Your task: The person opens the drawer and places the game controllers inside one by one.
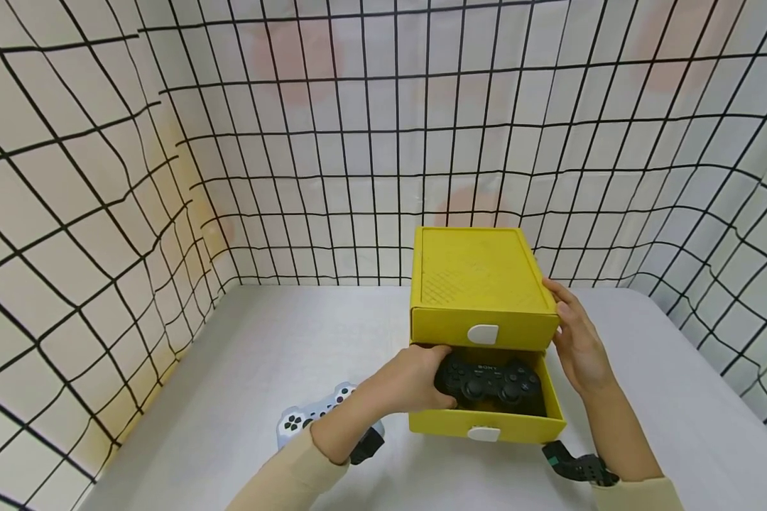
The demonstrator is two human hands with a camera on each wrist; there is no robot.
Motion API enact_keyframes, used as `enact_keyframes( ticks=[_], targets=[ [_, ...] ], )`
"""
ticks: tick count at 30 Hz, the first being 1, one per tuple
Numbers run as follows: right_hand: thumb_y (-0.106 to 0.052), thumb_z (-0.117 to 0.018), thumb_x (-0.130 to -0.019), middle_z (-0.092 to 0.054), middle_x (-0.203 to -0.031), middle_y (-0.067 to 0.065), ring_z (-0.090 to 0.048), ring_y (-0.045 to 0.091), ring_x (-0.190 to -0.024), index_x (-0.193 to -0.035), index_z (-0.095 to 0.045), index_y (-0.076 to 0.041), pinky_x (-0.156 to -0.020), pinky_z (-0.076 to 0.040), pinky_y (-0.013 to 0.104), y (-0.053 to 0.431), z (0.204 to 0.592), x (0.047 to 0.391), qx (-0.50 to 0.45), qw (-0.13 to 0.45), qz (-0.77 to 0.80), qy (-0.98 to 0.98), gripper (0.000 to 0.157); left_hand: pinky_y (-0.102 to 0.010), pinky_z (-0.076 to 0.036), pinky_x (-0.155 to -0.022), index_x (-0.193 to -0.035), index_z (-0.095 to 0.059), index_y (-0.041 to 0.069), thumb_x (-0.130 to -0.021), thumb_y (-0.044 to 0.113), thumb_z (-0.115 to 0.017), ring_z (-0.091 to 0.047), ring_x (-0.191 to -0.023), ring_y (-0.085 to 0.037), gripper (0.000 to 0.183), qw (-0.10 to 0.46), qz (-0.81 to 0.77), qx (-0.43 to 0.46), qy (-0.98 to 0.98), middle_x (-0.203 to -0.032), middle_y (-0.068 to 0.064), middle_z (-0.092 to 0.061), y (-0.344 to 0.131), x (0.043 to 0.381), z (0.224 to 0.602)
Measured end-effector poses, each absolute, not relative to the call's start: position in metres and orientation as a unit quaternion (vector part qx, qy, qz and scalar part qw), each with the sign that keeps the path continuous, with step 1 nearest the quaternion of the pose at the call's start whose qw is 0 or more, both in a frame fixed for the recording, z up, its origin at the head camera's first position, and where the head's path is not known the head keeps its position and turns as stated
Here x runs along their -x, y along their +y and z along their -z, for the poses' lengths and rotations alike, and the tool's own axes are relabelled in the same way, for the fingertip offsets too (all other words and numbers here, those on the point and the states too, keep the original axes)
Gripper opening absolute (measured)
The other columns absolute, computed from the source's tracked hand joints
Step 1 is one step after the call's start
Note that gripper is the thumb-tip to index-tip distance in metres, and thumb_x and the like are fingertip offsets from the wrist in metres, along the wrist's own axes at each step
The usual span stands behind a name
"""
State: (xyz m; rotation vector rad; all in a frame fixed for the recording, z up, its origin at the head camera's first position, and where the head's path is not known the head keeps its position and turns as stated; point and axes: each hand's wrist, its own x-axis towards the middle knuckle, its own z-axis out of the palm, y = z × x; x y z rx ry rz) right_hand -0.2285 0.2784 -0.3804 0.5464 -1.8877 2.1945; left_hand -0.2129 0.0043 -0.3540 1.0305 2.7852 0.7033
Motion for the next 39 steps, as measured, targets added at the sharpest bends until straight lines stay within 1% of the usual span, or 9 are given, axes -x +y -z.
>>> enact_keyframes(
  ticks=[6,12,17,21,25,28,33,36,39],
  targets=[
    [-0.022,-0.030,-0.107,-0.031,-0.148,0.000,-0.037,0.012,-0.127,-0.150,-0.034,-0.016,-0.106,-0.019,0.045,0.278,0.380,0.229,-0.189,0.101,-0.746,-0.631,0.044,-0.020,-0.047,-0.085,-0.111,-0.059,0.009,-0.075,0.027,-0.086,-0.057,-0.090,-0.008,0.048,0.066,-0.160,-0.361,0.917,-0.093,0.004,-0.061,0.008,0.221,0.352],
    [-0.022,-0.029,-0.107,-0.031,-0.148,0.000,-0.037,0.012,-0.128,-0.150,-0.034,-0.016,-0.109,-0.013,0.049,0.277,0.380,0.229,-0.196,0.099,-0.749,-0.625,0.043,-0.019,-0.047,-0.079,-0.104,-0.062,0.009,-0.073,0.027,-0.087,-0.054,-0.080,-0.008,0.043,0.075,-0.149,-0.345,0.924,-0.082,0.006,-0.059,0.011,0.220,0.351],
    [-0.022,-0.029,-0.107,-0.031,-0.148,0.001,-0.037,0.012,-0.128,-0.150,-0.034,-0.015,-0.110,-0.015,0.047,0.277,0.380,0.230,-0.198,0.099,-0.747,-0.627,0.043,-0.020,-0.048,-0.076,-0.097,-0.066,0.007,-0.074,0.024,-0.087,-0.053,-0.074,-0.009,0.035,0.042,-0.142,-0.332,0.932,-0.077,0.005,-0.060,0.012,0.212,0.348],
    [-0.022,-0.029,-0.107,-0.030,-0.148,0.000,-0.037,0.012,-0.128,-0.150,-0.034,-0.016,-0.109,-0.017,0.045,0.277,0.380,0.230,-0.196,0.097,-0.748,-0.626,0.043,-0.019,-0.047,-0.065,-0.092,-0.065,0.007,-0.081,0.022,-0.081,-0.051,-0.065,-0.011,0.024,-0.011,-0.129,-0.320,0.939,-0.071,0.003,-0.057,0.010,0.202,0.345],
    [-0.022,-0.029,-0.107,-0.031,-0.148,0.000,-0.037,0.012,-0.128,-0.150,-0.034,-0.016,-0.106,-0.020,0.042,0.277,0.380,0.229,-0.195,0.098,-0.748,-0.626,0.043,-0.015,-0.047,-0.064,-0.101,-0.068,0.007,-0.089,0.020,-0.072,-0.059,-0.069,-0.007,0.018,-0.097,-0.198,-0.323,0.920,-0.079,0.003,-0.065,0.004,0.189,0.346],
    [-0.022,-0.029,-0.107,-0.031,-0.147,0.001,-0.037,0.013,-0.127,-0.149,-0.035,-0.016,-0.103,-0.024,0.039,0.277,0.379,0.229,-0.195,0.102,-0.746,-0.628,0.043,-0.011,-0.048,-0.068,-0.107,-0.070,0.005,-0.091,0.015,-0.069,-0.062,-0.077,-0.003,0.019,-0.137,-0.310,-0.335,0.879,-0.088,0.002,-0.069,-0.001,0.181,0.350],
    [-0.022,-0.029,-0.107,-0.031,-0.148,0.001,-0.037,0.013,-0.127,-0.150,-0.034,-0.015,-0.102,-0.025,0.038,0.277,0.379,0.229,-0.196,0.102,-0.744,-0.630,0.044,-0.011,-0.049,-0.064,-0.099,-0.070,0.004,-0.090,0.007,-0.069,-0.057,-0.073,-0.001,0.010,-0.161,-0.445,-0.378,0.796,-0.082,0.001,-0.066,-0.009,0.166,0.363],
    [-0.022,-0.029,-0.107,-0.030,-0.148,0.000,-0.036,0.012,-0.128,-0.150,-0.034,-0.015,-0.104,-0.024,0.040,0.278,0.380,0.229,-0.194,0.101,-0.745,-0.631,0.044,-0.009,-0.048,-0.064,-0.095,-0.070,0.005,-0.090,0.005,-0.068,-0.057,-0.073,0.001,0.005,-0.155,-0.456,-0.418,0.770,-0.083,0.000,-0.068,-0.009,0.159,0.373],
    [-0.021,-0.029,-0.107,-0.031,-0.148,0.001,-0.037,0.013,-0.127,-0.149,-0.034,-0.015,-0.103,-0.026,0.036,0.278,0.380,0.229,-0.198,0.102,-0.747,-0.627,0.043,-0.007,-0.047,-0.065,-0.095,-0.070,0.005,-0.090,0.003,-0.068,-0.058,-0.075,0.004,0.006,-0.143,-0.443,-0.445,0.765,-0.088,0.000,-0.070,-0.008,0.153,0.383]
  ],
)
